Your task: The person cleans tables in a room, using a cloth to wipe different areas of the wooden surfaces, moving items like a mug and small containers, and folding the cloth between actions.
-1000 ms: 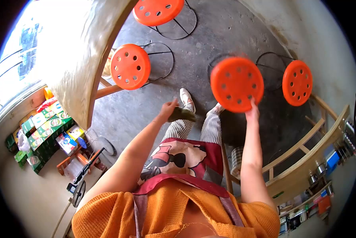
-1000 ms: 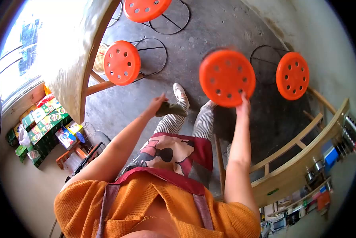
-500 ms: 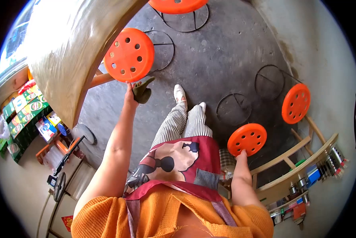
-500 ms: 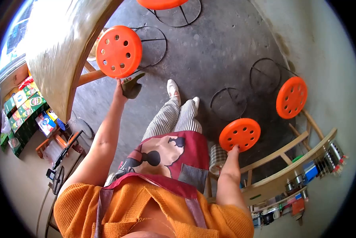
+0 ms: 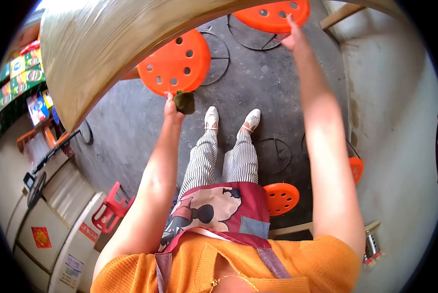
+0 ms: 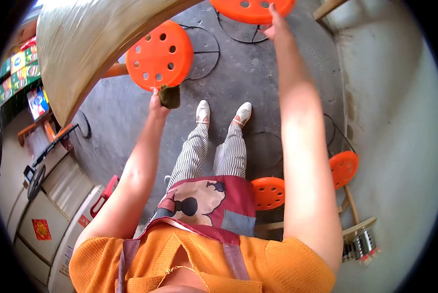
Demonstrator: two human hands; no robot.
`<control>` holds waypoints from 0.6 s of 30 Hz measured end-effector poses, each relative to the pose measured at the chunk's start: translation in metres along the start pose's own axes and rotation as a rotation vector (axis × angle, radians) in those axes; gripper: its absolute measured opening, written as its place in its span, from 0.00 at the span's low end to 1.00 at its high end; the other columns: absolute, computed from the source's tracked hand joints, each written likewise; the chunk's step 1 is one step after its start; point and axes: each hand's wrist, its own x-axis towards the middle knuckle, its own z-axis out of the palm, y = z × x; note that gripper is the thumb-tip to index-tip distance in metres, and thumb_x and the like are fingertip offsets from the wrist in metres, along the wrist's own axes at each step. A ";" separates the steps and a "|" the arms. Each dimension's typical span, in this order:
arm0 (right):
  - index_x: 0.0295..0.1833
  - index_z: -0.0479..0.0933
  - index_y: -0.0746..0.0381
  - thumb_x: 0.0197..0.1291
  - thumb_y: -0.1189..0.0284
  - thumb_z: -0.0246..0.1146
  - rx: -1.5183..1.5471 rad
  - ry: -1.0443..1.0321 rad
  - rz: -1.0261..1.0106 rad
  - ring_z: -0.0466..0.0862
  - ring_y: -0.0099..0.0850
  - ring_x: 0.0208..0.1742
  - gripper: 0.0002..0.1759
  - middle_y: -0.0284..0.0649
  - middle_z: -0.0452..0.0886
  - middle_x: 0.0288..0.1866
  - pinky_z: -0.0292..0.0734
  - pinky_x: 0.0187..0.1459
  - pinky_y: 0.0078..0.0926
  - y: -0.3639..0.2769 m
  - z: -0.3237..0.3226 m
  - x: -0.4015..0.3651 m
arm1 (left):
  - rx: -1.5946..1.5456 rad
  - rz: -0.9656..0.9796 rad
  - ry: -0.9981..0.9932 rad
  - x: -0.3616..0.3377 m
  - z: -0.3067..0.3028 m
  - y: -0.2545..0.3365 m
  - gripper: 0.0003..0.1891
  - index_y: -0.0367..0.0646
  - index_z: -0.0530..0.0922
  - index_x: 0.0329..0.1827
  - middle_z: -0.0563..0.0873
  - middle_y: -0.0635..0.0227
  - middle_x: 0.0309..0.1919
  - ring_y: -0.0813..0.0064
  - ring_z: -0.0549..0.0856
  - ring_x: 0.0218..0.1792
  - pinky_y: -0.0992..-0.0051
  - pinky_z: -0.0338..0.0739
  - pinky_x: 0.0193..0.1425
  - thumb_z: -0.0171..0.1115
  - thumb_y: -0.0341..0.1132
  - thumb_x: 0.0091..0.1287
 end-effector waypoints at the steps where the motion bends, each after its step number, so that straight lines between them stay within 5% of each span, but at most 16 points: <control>1: 0.71 0.66 0.55 0.66 0.53 0.66 -0.025 -0.015 0.035 0.73 0.42 0.68 0.34 0.40 0.72 0.71 0.68 0.69 0.53 0.003 0.005 -0.003 | -0.015 0.063 0.028 -0.002 -0.022 -0.022 0.29 0.44 0.69 0.67 0.81 0.62 0.63 0.57 0.81 0.61 0.55 0.77 0.67 0.40 0.59 0.79; 3: 0.77 0.59 0.51 0.67 0.58 0.66 0.042 -0.061 -0.167 0.70 0.39 0.73 0.37 0.39 0.67 0.75 0.69 0.70 0.52 -0.011 0.003 -0.019 | -0.004 0.047 -0.107 -0.002 -0.049 -0.028 0.29 0.45 0.66 0.71 0.79 0.63 0.65 0.58 0.81 0.61 0.55 0.77 0.66 0.42 0.57 0.79; 4: 0.79 0.55 0.51 0.71 0.64 0.62 0.052 -0.150 -0.238 0.69 0.40 0.74 0.36 0.39 0.66 0.76 0.70 0.70 0.53 0.004 -0.048 -0.025 | 0.032 0.070 -0.036 -0.025 -0.044 -0.041 0.29 0.45 0.64 0.73 0.78 0.63 0.66 0.58 0.81 0.61 0.55 0.77 0.66 0.43 0.56 0.79; 12: 0.79 0.56 0.47 0.74 0.61 0.57 0.016 0.195 -0.035 0.72 0.39 0.71 0.31 0.35 0.66 0.76 0.69 0.71 0.49 0.062 -0.265 -0.207 | 0.291 0.106 0.172 -0.112 -0.187 -0.060 0.24 0.43 0.67 0.73 0.78 0.63 0.66 0.62 0.81 0.61 0.59 0.79 0.63 0.43 0.48 0.82; 15: 0.77 0.60 0.51 0.76 0.60 0.53 0.120 0.604 0.097 0.72 0.40 0.70 0.27 0.38 0.70 0.72 0.70 0.70 0.50 0.094 -0.294 -0.306 | 0.358 0.067 0.242 -0.109 -0.239 -0.078 0.23 0.43 0.68 0.71 0.81 0.65 0.61 0.64 0.84 0.55 0.61 0.81 0.58 0.43 0.48 0.82; 18: 0.77 0.59 0.54 0.77 0.60 0.52 0.139 0.668 0.126 0.73 0.41 0.70 0.28 0.40 0.70 0.72 0.70 0.69 0.54 0.115 -0.328 -0.327 | 0.412 -0.089 0.456 -0.155 -0.213 -0.092 0.24 0.45 0.69 0.70 0.84 0.65 0.55 0.66 0.86 0.47 0.64 0.83 0.51 0.47 0.51 0.80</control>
